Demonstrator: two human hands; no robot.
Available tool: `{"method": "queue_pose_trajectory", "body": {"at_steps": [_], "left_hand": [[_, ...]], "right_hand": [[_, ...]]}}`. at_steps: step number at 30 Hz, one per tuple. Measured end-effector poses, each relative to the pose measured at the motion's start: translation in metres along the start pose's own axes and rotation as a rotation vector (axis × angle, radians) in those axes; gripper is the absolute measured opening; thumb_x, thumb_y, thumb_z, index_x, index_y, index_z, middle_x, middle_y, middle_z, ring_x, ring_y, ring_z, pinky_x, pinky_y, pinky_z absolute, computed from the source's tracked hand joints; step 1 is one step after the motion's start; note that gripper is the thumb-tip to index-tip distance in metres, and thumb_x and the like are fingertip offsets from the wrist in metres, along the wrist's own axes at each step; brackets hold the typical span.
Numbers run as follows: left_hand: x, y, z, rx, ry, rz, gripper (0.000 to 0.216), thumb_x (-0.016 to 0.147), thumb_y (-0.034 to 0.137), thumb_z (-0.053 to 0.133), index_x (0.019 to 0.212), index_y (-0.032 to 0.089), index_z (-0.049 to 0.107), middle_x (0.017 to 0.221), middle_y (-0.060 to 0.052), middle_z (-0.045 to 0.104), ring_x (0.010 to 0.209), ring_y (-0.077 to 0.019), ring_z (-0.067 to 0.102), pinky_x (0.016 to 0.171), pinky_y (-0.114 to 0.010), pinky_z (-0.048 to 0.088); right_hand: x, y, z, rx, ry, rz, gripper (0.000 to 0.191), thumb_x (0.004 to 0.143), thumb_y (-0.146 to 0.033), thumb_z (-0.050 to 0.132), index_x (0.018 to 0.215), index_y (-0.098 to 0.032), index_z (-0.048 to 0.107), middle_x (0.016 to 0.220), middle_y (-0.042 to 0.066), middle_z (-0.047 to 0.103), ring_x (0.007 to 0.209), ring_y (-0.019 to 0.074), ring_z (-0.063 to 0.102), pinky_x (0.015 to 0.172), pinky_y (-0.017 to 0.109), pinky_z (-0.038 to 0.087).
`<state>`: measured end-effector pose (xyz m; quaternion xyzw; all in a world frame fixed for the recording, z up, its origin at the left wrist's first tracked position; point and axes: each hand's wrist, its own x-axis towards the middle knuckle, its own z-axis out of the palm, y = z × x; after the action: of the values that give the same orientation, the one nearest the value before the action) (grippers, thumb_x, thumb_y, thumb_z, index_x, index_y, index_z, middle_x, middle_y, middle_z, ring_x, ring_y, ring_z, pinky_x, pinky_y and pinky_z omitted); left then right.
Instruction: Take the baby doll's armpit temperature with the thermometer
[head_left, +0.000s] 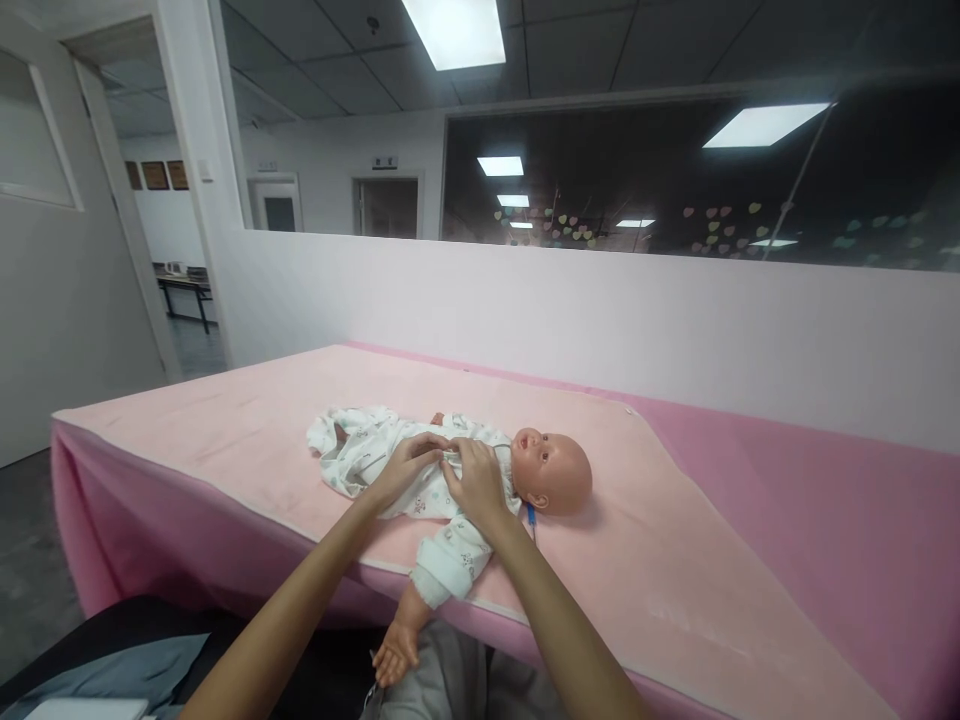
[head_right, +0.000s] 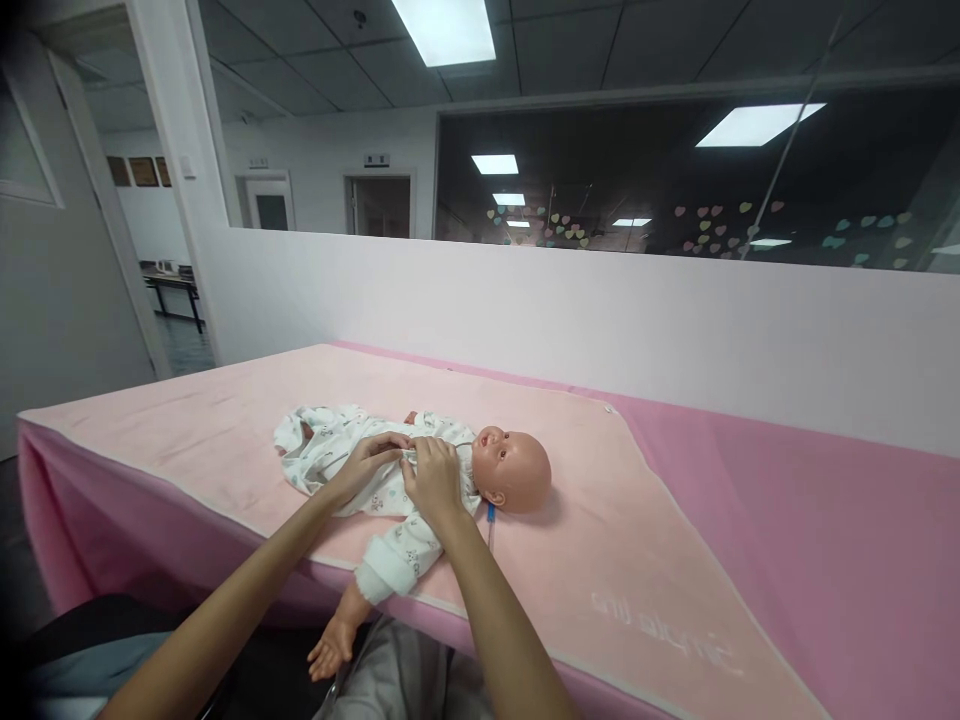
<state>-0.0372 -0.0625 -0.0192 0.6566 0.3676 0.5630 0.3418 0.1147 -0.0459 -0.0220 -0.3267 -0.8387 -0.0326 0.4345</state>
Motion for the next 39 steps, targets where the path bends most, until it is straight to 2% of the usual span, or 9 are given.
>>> {"method": "queue_pose_trajectory", "body": {"at_steps": [4,10,14,17,20,24,33,36,39], "left_hand": [[0.000,-0.003,0.001,-0.001,0.021,-0.005,0.024,0.074,0.030,0.060,0.094,0.016,0.062,0.100,-0.008,0.064,0.096,-0.0218,0.058,0.086,-0.033,0.044],[0.000,-0.006,-0.002,-0.036,0.074,-0.023,0.021,0.074,0.030,0.059,0.089,0.017,0.065,0.099,-0.006,0.065,0.096,-0.0210,0.058,0.085,-0.032,0.044],[-0.005,0.007,-0.022,0.046,0.067,-0.145,0.026,0.075,0.034,0.058,0.094,0.018,0.065,0.094,-0.006,0.066,0.087,-0.0206,0.060,0.073,-0.029,0.048],[-0.013,0.017,-0.041,0.233,-0.017,-0.169,0.030,0.075,0.037,0.057,0.097,0.018,0.067,0.094,-0.005,0.067,0.085,-0.0214,0.061,0.074,-0.030,0.048],[-0.019,0.017,-0.051,0.339,-0.063,-0.139,0.034,0.074,0.036,0.058,0.103,0.019,0.066,0.103,-0.005,0.066,0.095,-0.0238,0.059,0.083,-0.033,0.046],[-0.022,0.007,-0.050,0.399,-0.070,-0.061,0.038,0.071,0.032,0.061,0.108,0.020,0.063,0.111,-0.005,0.063,0.103,-0.0241,0.056,0.091,-0.035,0.043],[-0.022,0.010,-0.048,0.464,-0.116,-0.050,0.028,0.074,0.032,0.059,0.097,0.018,0.066,0.101,-0.005,0.066,0.096,-0.0220,0.058,0.082,-0.030,0.046],[-0.021,0.004,-0.047,0.531,-0.110,0.005,0.025,0.076,0.034,0.056,0.091,0.018,0.067,0.094,-0.004,0.067,0.094,-0.0224,0.058,0.082,-0.032,0.045],[-0.022,-0.005,-0.044,0.661,-0.042,0.087,0.025,0.078,0.036,0.055,0.091,0.019,0.068,0.098,-0.005,0.067,0.095,-0.0234,0.057,0.084,-0.034,0.043]], "right_hand": [[0.000,-0.001,0.001,0.019,0.014,0.029,0.019,0.079,-0.020,0.052,0.097,-0.020,0.051,0.093,0.006,0.061,0.088,0.0214,0.053,0.081,0.035,0.035],[0.000,-0.003,-0.001,-0.075,0.017,0.002,0.015,0.084,-0.022,0.049,0.099,-0.020,0.052,0.091,0.007,0.061,0.085,0.0223,0.053,0.080,0.037,0.034],[0.002,-0.007,0.000,-0.260,-0.023,-0.071,0.021,0.085,-0.013,0.041,0.102,-0.017,0.052,0.083,0.009,0.059,0.080,0.0231,0.051,0.078,0.039,0.034],[0.008,-0.015,0.005,-0.294,-0.029,-0.177,0.027,0.079,-0.004,0.042,0.101,-0.016,0.052,0.091,0.010,0.058,0.086,0.0222,0.049,0.087,0.040,0.031],[0.015,-0.023,0.013,-0.238,-0.054,-0.217,0.018,0.077,-0.007,0.046,0.090,-0.016,0.054,0.094,0.008,0.058,0.089,0.0204,0.049,0.090,0.038,0.031],[0.017,-0.025,0.022,-0.131,-0.053,-0.073,0.006,0.079,-0.018,0.048,0.081,-0.017,0.054,0.084,0.006,0.058,0.082,0.0188,0.050,0.079,0.032,0.036],[0.014,-0.020,0.020,-0.086,-0.062,-0.077,0.011,0.088,-0.022,0.043,0.081,-0.018,0.050,0.080,0.003,0.059,0.075,0.0164,0.051,0.074,0.029,0.035],[0.015,-0.020,0.021,-0.112,-0.078,-0.076,0.009,0.087,-0.020,0.045,0.080,-0.018,0.050,0.078,0.003,0.059,0.073,0.0163,0.051,0.074,0.028,0.035],[0.014,-0.020,0.022,-0.121,-0.095,-0.078,0.007,0.085,-0.020,0.047,0.079,-0.018,0.050,0.078,0.003,0.059,0.073,0.0162,0.051,0.074,0.029,0.036]]}}
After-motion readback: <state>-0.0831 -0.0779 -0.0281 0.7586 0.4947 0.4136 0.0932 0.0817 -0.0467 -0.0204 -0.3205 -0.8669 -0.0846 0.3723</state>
